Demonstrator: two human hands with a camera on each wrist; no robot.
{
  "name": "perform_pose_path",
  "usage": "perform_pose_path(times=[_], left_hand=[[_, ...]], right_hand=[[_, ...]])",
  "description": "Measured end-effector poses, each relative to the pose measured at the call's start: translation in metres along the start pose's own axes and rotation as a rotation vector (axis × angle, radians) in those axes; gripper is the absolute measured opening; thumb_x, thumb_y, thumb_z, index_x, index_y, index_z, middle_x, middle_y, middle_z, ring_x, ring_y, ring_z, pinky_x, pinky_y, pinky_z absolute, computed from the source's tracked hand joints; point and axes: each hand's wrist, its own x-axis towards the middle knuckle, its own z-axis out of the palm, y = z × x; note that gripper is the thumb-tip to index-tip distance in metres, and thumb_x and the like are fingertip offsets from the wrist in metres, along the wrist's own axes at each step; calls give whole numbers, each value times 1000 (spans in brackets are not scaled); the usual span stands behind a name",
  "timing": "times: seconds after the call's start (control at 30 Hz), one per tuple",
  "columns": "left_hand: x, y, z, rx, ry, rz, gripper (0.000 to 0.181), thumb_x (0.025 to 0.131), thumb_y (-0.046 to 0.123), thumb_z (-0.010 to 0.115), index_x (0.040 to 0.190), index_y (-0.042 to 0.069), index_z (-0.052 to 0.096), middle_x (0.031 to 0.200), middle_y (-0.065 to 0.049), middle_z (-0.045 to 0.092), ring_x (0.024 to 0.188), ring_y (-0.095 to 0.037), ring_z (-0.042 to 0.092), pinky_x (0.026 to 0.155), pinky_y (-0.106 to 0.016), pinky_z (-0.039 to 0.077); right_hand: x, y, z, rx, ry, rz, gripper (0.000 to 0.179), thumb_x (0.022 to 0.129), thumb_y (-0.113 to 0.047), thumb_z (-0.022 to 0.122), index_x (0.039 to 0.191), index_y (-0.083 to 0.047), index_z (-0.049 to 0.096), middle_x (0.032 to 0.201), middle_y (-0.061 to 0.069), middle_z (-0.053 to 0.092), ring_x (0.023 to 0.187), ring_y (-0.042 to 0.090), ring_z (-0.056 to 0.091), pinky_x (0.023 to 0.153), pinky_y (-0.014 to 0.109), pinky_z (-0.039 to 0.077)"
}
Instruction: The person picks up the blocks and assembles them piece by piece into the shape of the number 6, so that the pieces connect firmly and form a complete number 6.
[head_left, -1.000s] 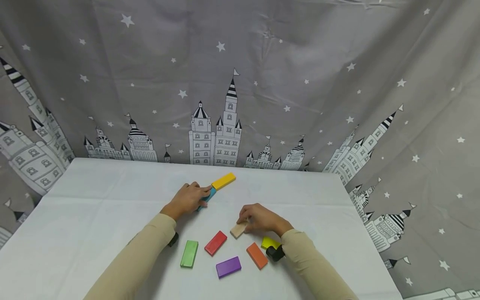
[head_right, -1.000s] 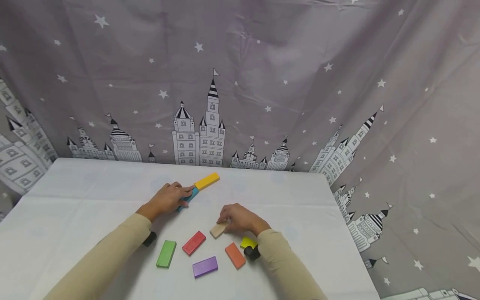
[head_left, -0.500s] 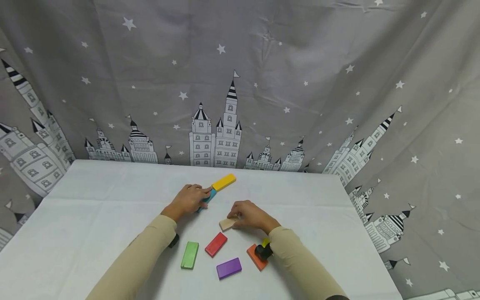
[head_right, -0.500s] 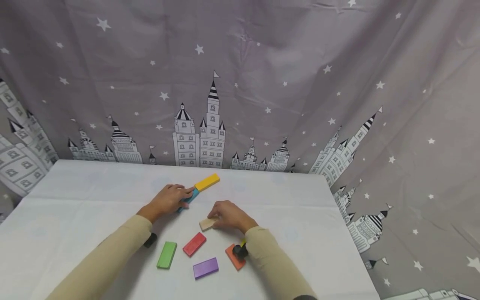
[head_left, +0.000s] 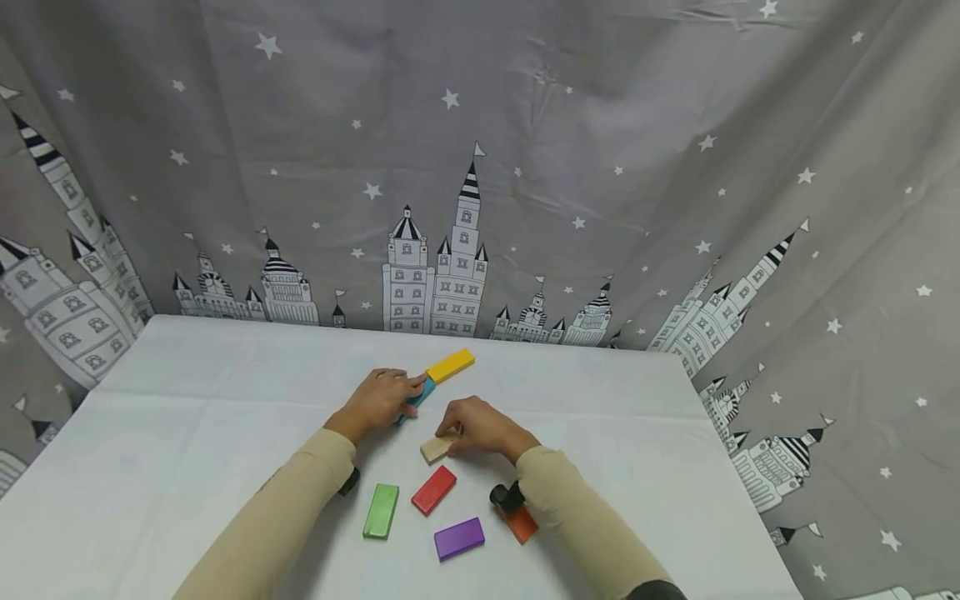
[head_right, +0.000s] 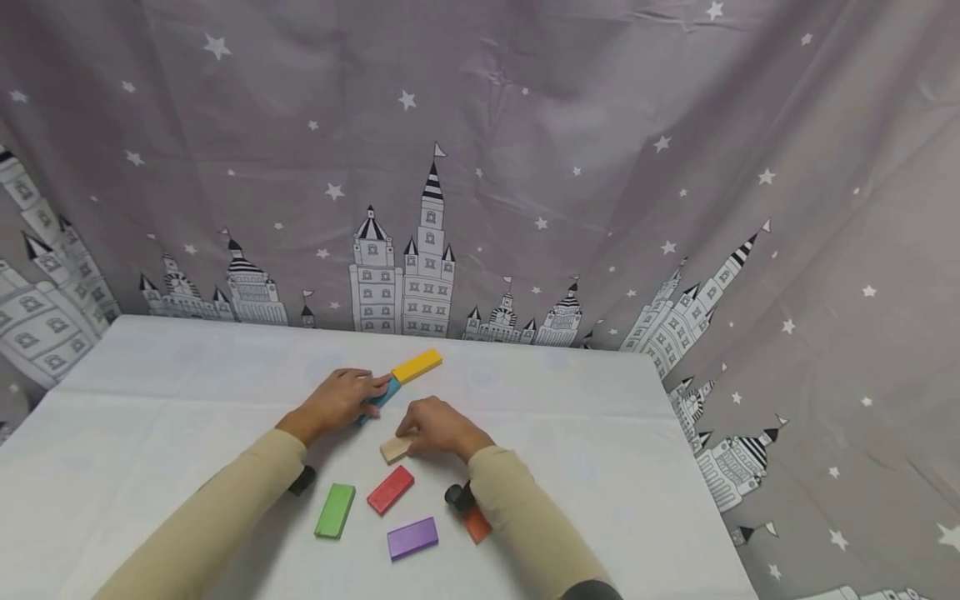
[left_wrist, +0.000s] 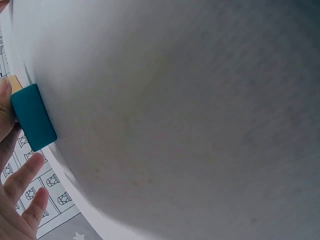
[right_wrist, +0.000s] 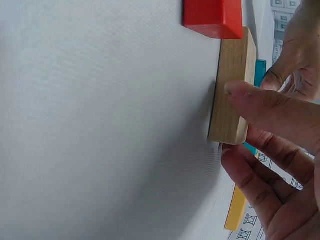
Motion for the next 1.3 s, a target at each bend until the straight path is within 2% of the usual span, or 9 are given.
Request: perform_pose_path(times=[0.17, 0.43, 0.83, 1.0, 1.3], left_hand=[[0, 0, -1, -9, -13, -17, 58, 85, 35, 69, 138, 13, 53, 146, 0, 46, 128, -32, 48, 106, -54, 35], [-1, 0, 0, -16, -2, -5, 57, 86, 34, 68, 137, 12, 54, 146, -1, 47, 127, -33, 48, 105, -55, 36], [-1, 0, -1, -31, 4, -9, 57, 86, 34, 66, 137, 13, 53, 145, -2, 48, 125, -33, 49, 106, -55, 36], [0, 0, 0, -31, -5, -15, 56, 86, 33, 66, 137, 13, 54, 145, -2, 49, 125, -33, 49, 105, -56, 36], [1, 0, 0, -25, -7, -16, 55, 87, 31, 67, 136, 13, 54, 145, -1, 48, 125, -33, 49, 105, -56, 36]], right_hand=[[5, -1, 2, -7, 8, -9, 28, 78, -17, 81, 105, -11, 76, 93, -4, 67, 78, 3, 52, 72, 15, 44], [15, -10, 8, -38, 57, -27, 29, 78, -21, 82, 104, -11, 76, 92, -4, 68, 75, 3, 51, 73, 15, 41], [27, -24, 15, -102, 102, 50, 28, 80, -25, 80, 105, -13, 76, 86, -7, 64, 73, 5, 50, 68, 16, 42], [29, -25, 15, -83, 120, 41, 30, 80, -23, 80, 107, -12, 76, 82, -7, 64, 71, 4, 48, 63, 16, 39], [29, -27, 15, -50, 141, 85, 32, 80, -23, 80, 109, -10, 75, 81, -7, 64, 69, 4, 48, 60, 16, 39]])
